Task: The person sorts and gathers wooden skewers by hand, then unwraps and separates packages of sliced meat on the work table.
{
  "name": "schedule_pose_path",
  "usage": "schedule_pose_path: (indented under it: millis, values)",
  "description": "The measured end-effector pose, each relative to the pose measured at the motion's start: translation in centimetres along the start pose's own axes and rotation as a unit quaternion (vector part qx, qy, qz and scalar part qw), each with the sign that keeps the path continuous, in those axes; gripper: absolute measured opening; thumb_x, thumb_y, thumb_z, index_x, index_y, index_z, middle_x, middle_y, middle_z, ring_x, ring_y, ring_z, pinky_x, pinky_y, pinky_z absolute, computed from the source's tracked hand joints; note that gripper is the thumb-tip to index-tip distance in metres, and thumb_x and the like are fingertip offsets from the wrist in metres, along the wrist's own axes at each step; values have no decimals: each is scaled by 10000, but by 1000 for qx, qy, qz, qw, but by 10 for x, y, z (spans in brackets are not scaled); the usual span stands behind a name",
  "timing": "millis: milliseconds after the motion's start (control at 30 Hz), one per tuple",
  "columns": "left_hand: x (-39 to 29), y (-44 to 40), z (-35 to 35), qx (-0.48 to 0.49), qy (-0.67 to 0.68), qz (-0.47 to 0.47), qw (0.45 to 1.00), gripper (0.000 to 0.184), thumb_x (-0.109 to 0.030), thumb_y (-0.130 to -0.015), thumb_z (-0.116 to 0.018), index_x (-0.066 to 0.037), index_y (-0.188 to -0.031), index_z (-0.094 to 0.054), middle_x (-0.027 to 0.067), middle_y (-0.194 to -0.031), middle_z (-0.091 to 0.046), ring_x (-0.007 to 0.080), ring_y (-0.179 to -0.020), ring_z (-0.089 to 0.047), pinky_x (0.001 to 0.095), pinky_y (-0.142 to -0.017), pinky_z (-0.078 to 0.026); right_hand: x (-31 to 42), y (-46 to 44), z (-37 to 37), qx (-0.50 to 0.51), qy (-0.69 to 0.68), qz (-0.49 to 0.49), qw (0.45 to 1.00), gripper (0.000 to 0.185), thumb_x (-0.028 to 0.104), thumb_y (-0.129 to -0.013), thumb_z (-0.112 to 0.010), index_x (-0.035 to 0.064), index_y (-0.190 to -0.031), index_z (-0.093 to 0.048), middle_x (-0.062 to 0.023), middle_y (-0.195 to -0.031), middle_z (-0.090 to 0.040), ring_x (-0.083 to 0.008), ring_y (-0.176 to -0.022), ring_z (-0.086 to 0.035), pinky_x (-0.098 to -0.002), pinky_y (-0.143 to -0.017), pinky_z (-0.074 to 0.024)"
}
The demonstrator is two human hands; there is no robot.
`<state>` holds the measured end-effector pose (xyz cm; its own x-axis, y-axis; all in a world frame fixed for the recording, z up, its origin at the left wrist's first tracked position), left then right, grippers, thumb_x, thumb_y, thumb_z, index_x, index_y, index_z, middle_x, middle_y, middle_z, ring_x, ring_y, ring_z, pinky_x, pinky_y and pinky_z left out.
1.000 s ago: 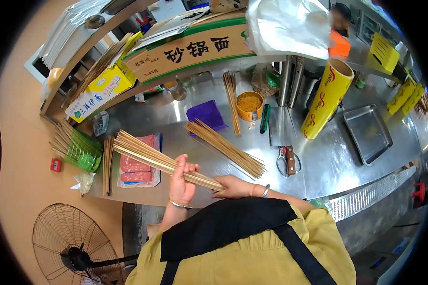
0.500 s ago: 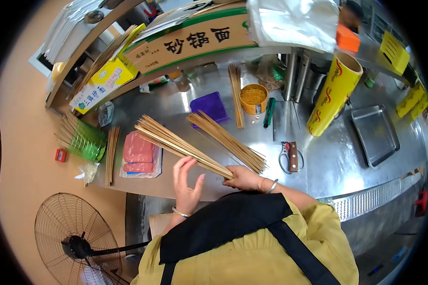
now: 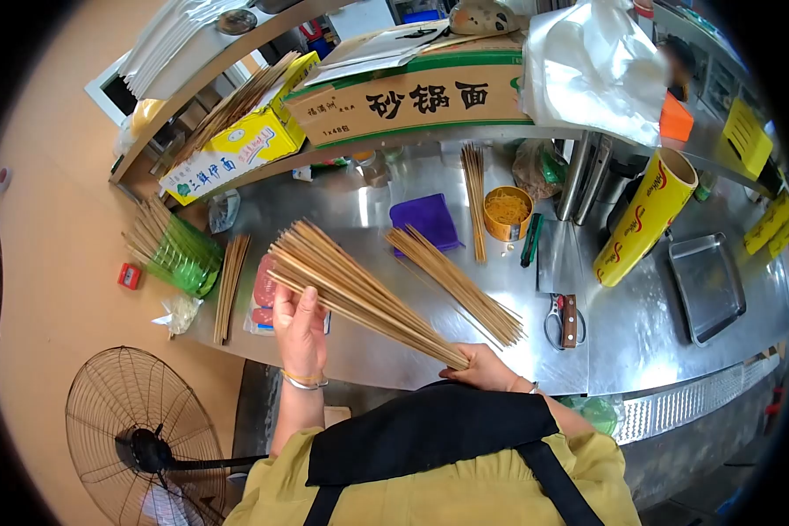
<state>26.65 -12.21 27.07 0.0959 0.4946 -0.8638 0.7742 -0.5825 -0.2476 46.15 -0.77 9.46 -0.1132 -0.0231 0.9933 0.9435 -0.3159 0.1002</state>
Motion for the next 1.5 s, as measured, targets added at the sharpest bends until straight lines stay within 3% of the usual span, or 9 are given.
schedule_pose_path:
  millis: [100,300,600,700,833,1033,1133,1200,1500]
  values:
    - [-13,-3,-2,-4,-35,-33,999,395,-19,-831,-618,-8,-1193,-459,75,-1132,-559,125,-1027,-530,272,-879,-424,8,-1,-14,13,-62,-4,998,293,80,-779,-706,2,-1036,-591,-18,-831,-618,-65,-805,-528,-234,-729,-454]
    - [-44,-2,-19,70,-88,-49,992,332,-5,-819,-627,-4,-1129,-509,52,-1036,-604,110,-936,-565,246,-832,-437,17,-13,-29,-15,18,20,1000,280,99,-787,-699,13,-1031,-590,-46,-820,-619,-94,-793,-550,-249,-719,-457]
    - [-66,-15,-6,84,-44,-79,992,268,-17,-844,-601,-4,-1097,-512,54,-1038,-586,106,-947,-544,244,-831,-427,26,-23,-32,-120,99,64,986,219,186,-776,-724,36,-777,-564,-76,-645,-559,-95,-600,-498,-272,-559,-431]
    - [-78,-24,-1,64,-37,-119,990,179,-42,-868,-576,-14,-1035,-521,38,-982,-578,90,-886,-535,231,-791,-424,34,-22,-33,-139,100,50,984,176,109,-770,-717,16,-805,-571,-25,-644,-543,-71,-623,-508,-258,-562,-427]
    - [-83,-33,8,75,-42,-124,989,140,-43,-864,-583,-13,-996,-545,28,-950,-572,69,-843,-520,204,-757,-414,26,-27,-31,-170,87,66,979,218,166,-762,-735,28,-755,-567,-61,-614,-560,-88,-588,-500,-259,-548,-431]
    - [-93,-36,10,101,-62,-155,981,125,-27,-852,-585,0,-972,-562,31,-940,-567,68,-811,-507,198,-722,-405,27,-31,-29,-198,91,59,974,170,101,-763,-721,15,-761,-574,-4,-628,-540,-66,-593,-474,-244,-533,-398]
    - [-97,-37,11,125,-72,-149,978,130,-10,-840,-580,10,-967,-566,40,-942,-568,75,-810,-508,202,-723,-405,31,-31,-26,-230,118,104,960,168,100,-760,-722,18,-738,-577,-10,-618,-544,-72,-577,-478,-249,-521,-401]
    - [-99,-37,12,138,-75,-148,976,124,-7,-831,-578,19,-953,-573,49,-944,-567,80,-809,-508,208,-720,-404,24,-32,-22,-253,138,113,951,175,119,-752,-718,26,-716,-574,-78,-602,-558,-134,-539,-526,-268,-520,-428]
    - [-98,-32,15,147,-85,-122,978,119,-13,-831,-588,24,-944,-578,58,-941,-566,72,-786,-493,196,-696,-391,22,-31,-19,-244,149,124,950,156,80,-749,-698,23,-705,-560,-87,-602,-544,-150,-529,-507,-269,-511,-413]
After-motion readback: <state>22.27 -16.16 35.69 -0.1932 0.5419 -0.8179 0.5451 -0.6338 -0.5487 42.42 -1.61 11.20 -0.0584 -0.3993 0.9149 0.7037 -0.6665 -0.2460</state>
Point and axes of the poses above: each hand's wrist, its own y-axis away from the middle knuckle, its own z-axis out of the back of the hand, x = y × z, the point moved 7 cm from there along -y, towards the middle knuckle
